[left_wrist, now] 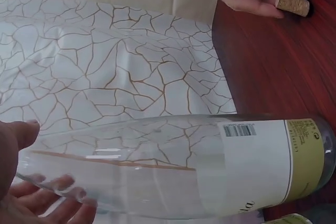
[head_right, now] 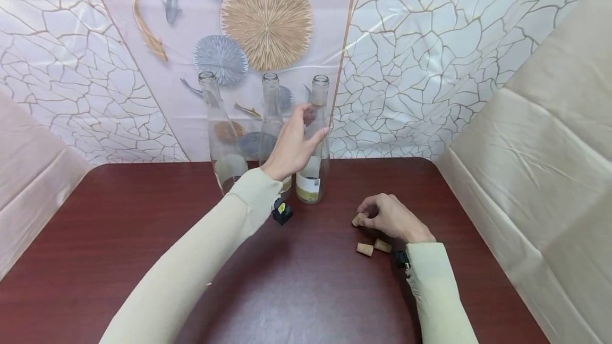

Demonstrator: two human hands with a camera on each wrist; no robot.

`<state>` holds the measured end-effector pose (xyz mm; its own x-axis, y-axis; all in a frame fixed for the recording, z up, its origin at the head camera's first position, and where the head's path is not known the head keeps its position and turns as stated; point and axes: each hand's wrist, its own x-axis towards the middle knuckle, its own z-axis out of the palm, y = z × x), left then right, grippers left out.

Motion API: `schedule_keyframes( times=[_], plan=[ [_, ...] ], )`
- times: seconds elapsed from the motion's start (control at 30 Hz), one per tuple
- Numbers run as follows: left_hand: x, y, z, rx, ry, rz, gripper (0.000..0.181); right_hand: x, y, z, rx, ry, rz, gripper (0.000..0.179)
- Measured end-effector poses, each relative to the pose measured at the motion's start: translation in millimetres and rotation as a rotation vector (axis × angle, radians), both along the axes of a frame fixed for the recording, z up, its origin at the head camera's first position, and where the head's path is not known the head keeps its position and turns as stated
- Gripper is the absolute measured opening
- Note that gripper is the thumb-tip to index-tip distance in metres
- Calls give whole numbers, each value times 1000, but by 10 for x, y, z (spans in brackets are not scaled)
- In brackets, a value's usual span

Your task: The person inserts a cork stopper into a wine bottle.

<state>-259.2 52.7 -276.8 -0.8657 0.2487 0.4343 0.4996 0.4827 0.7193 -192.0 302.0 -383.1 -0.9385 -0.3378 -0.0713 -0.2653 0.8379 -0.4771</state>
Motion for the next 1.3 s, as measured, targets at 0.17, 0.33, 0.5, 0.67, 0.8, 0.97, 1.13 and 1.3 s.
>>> schedule_keyframes(
  times=[0.17,0.33,0.5,0.67,0.8,0.97,1.13,1.3],
  plan=[
    [-13,17,37,10,-29,-18,37,0,-37,-5,33,70,-16,15],
    [1,22,61,12,-57,-25,35,-15,-84,-5,55,105,-9,11],
    [27,-11,51,3,-16,-39,32,-13,-123,30,86,178,0,12],
    [92,-63,42,-14,57,-83,31,23,-122,104,124,222,6,15],
    [173,-118,33,-19,98,-105,31,51,-124,150,156,245,29,17],
    [282,-192,17,-41,126,-119,31,81,-123,205,167,274,71,14],
    [390,-300,22,-21,123,-139,31,106,-131,266,167,300,126,11],
    [476,-415,20,-3,130,-137,29,141,-133,307,162,303,163,8]
  ],
)
